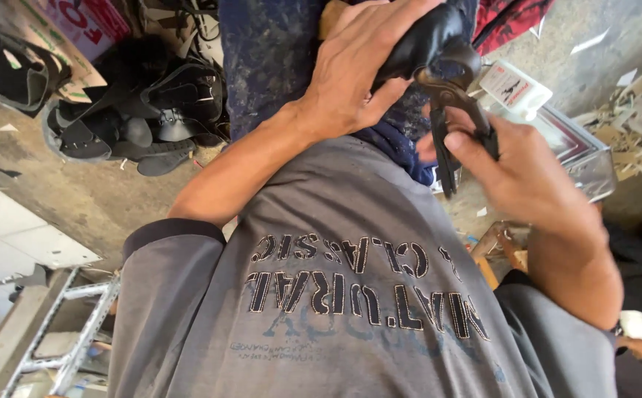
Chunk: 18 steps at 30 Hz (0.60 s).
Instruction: The person holds a black sandal on their lap and uses a hammer to repeatedly strike the sole and heel area. They rotate the sandal to access different sections while continuing to hammer the sole.
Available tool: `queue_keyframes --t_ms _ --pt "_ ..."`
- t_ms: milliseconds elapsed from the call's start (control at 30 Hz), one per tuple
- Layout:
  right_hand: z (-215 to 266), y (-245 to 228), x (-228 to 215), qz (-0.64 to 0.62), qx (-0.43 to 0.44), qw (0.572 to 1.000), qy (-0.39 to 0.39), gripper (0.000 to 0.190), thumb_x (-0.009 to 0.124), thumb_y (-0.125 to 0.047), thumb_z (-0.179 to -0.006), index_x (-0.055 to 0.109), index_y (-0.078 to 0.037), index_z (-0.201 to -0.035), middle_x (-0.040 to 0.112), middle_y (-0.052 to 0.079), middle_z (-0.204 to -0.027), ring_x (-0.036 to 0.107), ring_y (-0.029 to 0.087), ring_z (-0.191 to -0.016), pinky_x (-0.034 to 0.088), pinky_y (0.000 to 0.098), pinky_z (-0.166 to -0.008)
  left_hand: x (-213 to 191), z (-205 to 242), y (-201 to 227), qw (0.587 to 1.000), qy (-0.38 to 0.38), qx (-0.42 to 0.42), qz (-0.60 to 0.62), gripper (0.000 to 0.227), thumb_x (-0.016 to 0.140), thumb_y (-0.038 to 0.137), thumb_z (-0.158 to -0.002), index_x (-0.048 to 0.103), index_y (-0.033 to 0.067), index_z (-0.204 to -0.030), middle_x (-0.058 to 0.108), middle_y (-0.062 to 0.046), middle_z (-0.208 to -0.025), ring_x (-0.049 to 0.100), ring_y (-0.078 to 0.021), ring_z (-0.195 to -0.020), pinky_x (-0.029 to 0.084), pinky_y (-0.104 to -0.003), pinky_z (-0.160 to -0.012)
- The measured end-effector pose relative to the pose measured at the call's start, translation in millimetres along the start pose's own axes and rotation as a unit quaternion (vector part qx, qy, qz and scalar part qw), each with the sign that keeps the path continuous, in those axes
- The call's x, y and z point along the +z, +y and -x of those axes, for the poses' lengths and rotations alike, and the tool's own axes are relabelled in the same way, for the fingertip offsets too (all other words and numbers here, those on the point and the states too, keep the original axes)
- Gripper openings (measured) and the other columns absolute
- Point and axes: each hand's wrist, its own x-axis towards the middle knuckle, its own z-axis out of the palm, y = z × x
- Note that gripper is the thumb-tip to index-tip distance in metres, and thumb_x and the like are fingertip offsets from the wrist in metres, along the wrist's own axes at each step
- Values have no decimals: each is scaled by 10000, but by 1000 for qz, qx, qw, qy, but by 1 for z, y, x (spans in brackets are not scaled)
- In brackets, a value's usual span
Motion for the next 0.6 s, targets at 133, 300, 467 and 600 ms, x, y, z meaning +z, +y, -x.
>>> queue_keyframes --t_ms 133,300,467,600 --pt "-4 3 16 -145 19 989 -36 301 436 -230 -1107 652 -27 -1053 690 43 -759 631 160 -959 583 307 -716 -1 -1 -4 1000 18 -4 11 572 307 541 -1155 358 167 -1585 509 -81 -1610 548 -279 -1541 438 -472 -1303" --pt "-17 15 58 -3 -60 989 137 282 427 -201 -1157 671 -63 -1124 633 -51 -683 640 95 -632 508 296 -744 -5 5 -17 999 16 5 48 586 359 538 -1158 357 123 -1573 511 -102 -1600 586 -310 -1516 483 -449 -1262" --pt "-18 14 56 7 -85 983 162 268 433 -181 -1156 649 -34 -1214 721 -28 -806 722 130 -758 511 330 -828 -9 -6 -18 995 30 93 25 517 366 470 -1177 429 138 -1567 444 -63 -1608 501 -273 -1534 490 -457 -1293" --pt "-7 9 35 26 -82 989 123 416 378 -318 -1160 647 -28 -1290 772 6 -980 748 158 -950 529 371 -869 -2 -4 -7 996 58 74 -1 533 312 486 -1154 492 147 -1524 500 -74 -1557 571 -268 -1467 499 -444 -1238"
